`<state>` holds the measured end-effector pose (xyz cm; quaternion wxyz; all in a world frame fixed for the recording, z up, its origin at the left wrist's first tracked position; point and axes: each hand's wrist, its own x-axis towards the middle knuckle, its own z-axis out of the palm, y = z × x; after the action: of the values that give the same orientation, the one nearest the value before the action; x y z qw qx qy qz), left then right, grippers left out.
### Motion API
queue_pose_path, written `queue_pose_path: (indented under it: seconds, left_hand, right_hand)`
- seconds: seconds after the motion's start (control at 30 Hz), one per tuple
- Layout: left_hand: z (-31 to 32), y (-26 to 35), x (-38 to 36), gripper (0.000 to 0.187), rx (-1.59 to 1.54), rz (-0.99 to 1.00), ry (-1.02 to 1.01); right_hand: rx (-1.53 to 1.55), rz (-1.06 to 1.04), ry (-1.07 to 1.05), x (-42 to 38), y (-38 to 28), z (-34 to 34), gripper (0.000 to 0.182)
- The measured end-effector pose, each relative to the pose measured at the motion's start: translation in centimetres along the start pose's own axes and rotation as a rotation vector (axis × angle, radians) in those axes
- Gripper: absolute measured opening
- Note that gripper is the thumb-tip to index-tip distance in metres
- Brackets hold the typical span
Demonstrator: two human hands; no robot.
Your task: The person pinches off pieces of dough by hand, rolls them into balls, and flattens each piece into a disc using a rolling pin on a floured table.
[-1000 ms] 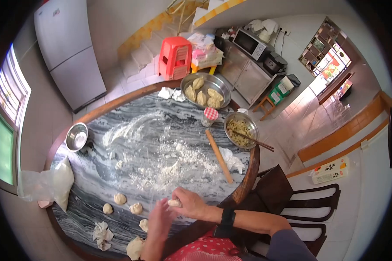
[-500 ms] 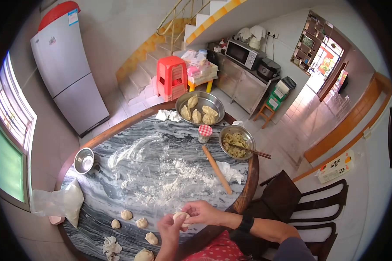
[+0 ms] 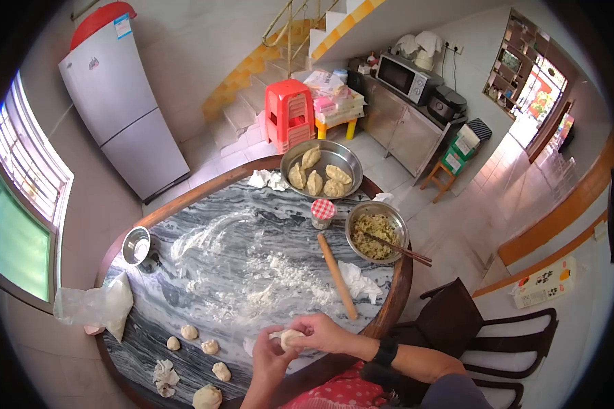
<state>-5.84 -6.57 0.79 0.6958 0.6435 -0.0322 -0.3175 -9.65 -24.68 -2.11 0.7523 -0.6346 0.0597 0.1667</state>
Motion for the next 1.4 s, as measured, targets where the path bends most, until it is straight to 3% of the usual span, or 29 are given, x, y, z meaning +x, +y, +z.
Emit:
queue_pose_path:
  seconds: [0.13,0.2,0.23,0.27,0.33,0.37,0.4,0.47,0.5,0.53,0.6,0.63,0.67,0.7,0.73,0.77,0.83,0.9,0.93,1.0,1.07,1.17,1.2,1.27,1.3,1.33,1.4]
  left_hand:
    - [2.8,0.4,0.9,0.060,0.170,-0.140,-0.064]
    - [4.9,0.2,0.9,0.058,-0.228,-0.099,0.048]
    - [5.8,0.1,1.2,0.056,-0.390,-0.179,0.129]
    - [6.1,-0.4,1.8,0.056,-0.393,-0.180,0.146]
    - [7.0,0.1,3.1,0.060,-1.124,-0.240,-0.129]
    - [7.6,0.4,3.4,0.052,-1.028,-0.248,-0.003]
    - [7.3,-1.2,4.2,0.052,-1.033,-0.239,0.009]
    - [5.2,-5.6,6.3,0.050,-0.844,-0.266,0.348]
    - [6.9,-3.4,5.5,0.048,-0.812,-0.216,0.460]
    - [7.6,-2.3,4.9,0.048,-0.807,-0.209,0.466]
    - [8.9,-0.6,4.2,0.050,-0.698,0.029,0.442]
    - [10.3,0.7,4.0,0.054,-0.574,0.087,0.373]
    - [11.9,2.0,4.3,0.054,-0.568,0.088,0.371]
    - [13.5,3.5,4.8,0.061,-0.614,0.216,0.245]
    - [14.3,4.4,5.1,0.069,-0.658,0.346,0.115]
    - [14.0,4.4,4.7,0.080,-0.624,0.297,0.177]
    - [15.2,6.1,4.5,0.081,-0.605,0.350,0.157]
    - [15.7,7.3,3.9,0.086,-0.489,0.369,0.154]
    - [15.5,7.3,4.0,0.086,-0.489,0.368,0.148]
    - [15.2,7.3,4.0,0.082,-0.296,0.326,0.120]
    - [14.8,7.1,4.7,0.075,-0.386,0.309,0.154]
    - [13.9,7.3,4.6,0.063,-0.435,0.324,0.316]
    - [13.4,6.9,4.5,0.063,-0.445,0.323,0.317]
    - [12.2,5.7,4.2,0.059,-0.288,0.478,0.422]
    - [11.3,5.8,4.1,0.060,-0.318,0.493,0.444]
    - [10.2,6.0,3.8,0.060,-0.323,0.490,0.445]
    - [8.5,6.1,3.0,0.060,-0.461,0.530,0.369]
  right_hand:
    - [-0.052,-0.035,0.071,-1.1,-0.6,-2.9,0.024]
    - [-0.397,-0.307,0.395,-1.7,-1.7,-3.6,0.014]
    - [-0.490,-0.398,0.484,-1.9,-2.7,-4.0,0.016]
    - [-0.486,-0.395,0.467,-1.8,-3.3,-4.5,0.016]
    - [-0.660,-0.815,0.315,-1.3,-4.2,-5.3,0.015]
    - [-0.648,-0.825,0.113,-1.0,-3.4,-5.6,0.012]
    - [-0.643,-0.828,0.098,-1.3,-3.5,-5.8,0.012]
    - [-0.809,-0.942,-0.069,-1.9,-3.9,-6.3,0.011]
    - [-0.870,-0.733,-0.355,-1.6,-4.4,-7.8,0.024]
    - [-0.865,-0.742,-0.357,-0.6,-5.3,-8.7,0.024]
    - [-0.420,-0.472,-0.177,1.7,-6.9,-9.4,0.040]
    - [-0.418,-0.476,-0.175,2.7,-7.0,-9.1,0.040]
    - [-0.549,-0.703,-0.016,4.0,-7.2,-8.3,0.047]
    - [-0.678,-0.927,0.148,5.0,-7.4,-7.4,0.055]
    - [-0.725,-0.745,0.087,4.6,-7.4,-5.7,0.058]
    - [-0.720,-0.710,0.032,4.7,-7.4,-5.6,0.058]
    - [-0.719,-0.671,-0.028,4.6,-7.8,-5.6,0.059]
    - [-0.408,-0.552,-0.055,4.7,-8.1,-5.3,0.058]
    - [-0.410,-0.553,-0.049,4.6,-8.4,-5.2,0.058]
    - [-0.506,-0.610,0.124,4.0,-9.0,-5.0,0.057]
    - [-0.639,-0.601,0.224,4.5,-8.6,-4.5,0.058]
    - [-0.259,-0.625,0.302,6.2,-7.4,-3.5,0.061]
    - [-0.268,-0.621,0.299,6.1,-8.1,-3.2,0.061]
    - [0.271,-0.339,0.186,4.8,-9.8,-2.8,0.060]
    - [0.339,-0.334,0.243,4.0,-9.9,-2.1,0.056]
    - [0.335,-0.330,0.244,3.6,-9.3,-2.0,0.056]
    - [0.096,-0.127,-0.046,2.4,-8.0,-2.0,0.053]
